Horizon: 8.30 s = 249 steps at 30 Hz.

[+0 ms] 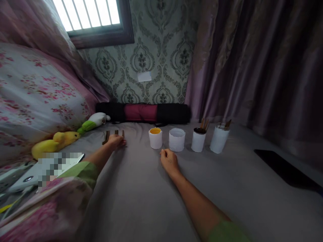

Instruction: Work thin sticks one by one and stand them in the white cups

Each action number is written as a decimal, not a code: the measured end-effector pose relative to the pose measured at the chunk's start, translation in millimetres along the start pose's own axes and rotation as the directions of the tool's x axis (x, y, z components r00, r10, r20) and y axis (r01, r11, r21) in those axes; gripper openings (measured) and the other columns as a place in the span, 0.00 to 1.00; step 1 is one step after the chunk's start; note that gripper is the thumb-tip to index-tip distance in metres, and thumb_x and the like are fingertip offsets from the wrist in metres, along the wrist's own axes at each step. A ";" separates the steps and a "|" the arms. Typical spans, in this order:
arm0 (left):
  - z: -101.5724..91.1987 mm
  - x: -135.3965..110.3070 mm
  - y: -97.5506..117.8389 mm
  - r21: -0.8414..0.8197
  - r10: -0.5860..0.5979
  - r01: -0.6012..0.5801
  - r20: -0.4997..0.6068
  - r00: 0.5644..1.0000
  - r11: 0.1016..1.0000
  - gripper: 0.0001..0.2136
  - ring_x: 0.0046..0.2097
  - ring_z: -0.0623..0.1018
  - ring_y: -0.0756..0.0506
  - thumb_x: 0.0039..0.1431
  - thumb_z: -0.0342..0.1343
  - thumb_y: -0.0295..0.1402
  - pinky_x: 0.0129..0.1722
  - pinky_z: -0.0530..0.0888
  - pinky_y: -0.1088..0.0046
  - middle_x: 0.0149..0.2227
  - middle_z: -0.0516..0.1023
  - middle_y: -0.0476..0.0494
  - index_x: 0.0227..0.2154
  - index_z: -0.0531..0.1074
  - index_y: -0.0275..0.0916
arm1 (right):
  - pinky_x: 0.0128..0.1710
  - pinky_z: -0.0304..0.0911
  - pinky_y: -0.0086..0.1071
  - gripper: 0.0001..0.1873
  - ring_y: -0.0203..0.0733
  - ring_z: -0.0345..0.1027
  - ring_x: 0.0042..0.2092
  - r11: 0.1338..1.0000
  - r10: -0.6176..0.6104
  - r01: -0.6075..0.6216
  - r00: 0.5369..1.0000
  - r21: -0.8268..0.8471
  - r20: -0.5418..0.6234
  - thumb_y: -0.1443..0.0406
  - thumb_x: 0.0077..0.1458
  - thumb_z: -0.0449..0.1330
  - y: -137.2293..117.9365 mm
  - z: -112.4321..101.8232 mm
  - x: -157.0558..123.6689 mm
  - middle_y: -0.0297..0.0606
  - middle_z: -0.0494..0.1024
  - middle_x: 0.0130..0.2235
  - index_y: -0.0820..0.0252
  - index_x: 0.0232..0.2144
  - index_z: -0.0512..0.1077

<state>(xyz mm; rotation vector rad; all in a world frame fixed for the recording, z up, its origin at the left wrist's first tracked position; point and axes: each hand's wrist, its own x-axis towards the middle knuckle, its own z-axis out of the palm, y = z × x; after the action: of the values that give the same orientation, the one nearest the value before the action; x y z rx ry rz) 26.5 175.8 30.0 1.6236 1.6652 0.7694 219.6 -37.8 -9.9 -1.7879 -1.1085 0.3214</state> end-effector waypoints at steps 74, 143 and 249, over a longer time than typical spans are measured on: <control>62.2 -126.9 -4.3 -0.581 0.624 -0.459 0.111 0.773 0.672 0.13 0.24 0.70 0.53 0.52 0.50 0.34 0.24 0.67 0.80 0.27 0.72 0.46 0.38 0.71 0.34 | 0.14 0.51 0.23 0.19 0.30 0.58 0.17 0.971 -0.006 -0.022 0.993 0.238 0.119 0.52 0.50 0.47 -2.9 -2.8 -3.4 0.32 0.66 0.21 0.63 0.28 0.67; 53.2 -137.3 -9.3 0.260 0.906 -0.927 0.260 0.335 0.269 0.13 0.40 0.69 0.46 0.57 0.43 0.28 0.39 0.63 0.71 0.37 0.72 0.44 0.43 0.68 0.41 | 0.16 0.56 0.25 0.16 0.32 0.59 0.21 0.919 -0.052 0.020 0.996 0.394 0.069 0.59 0.45 0.55 -20.2 -7.9 -14.0 0.33 0.68 0.23 0.63 0.35 0.67; 64.1 -139.6 -0.9 -0.646 0.404 0.389 0.737 0.542 0.657 0.05 0.22 0.69 0.55 0.50 0.53 0.26 0.18 0.64 0.82 0.25 0.72 0.42 0.30 0.70 0.29 | 0.15 0.54 0.23 0.08 0.29 0.58 0.19 0.773 0.299 -0.107 0.931 0.625 -0.210 0.61 0.47 0.54 -17.3 -81.3 -16.2 0.33 0.68 0.24 0.61 0.28 0.66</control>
<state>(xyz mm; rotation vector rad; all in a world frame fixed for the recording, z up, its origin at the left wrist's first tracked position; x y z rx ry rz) 76.3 33.5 0.2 1.0347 0.4414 0.4185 253.0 -97.0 40.6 -1.3120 -0.5001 0.4611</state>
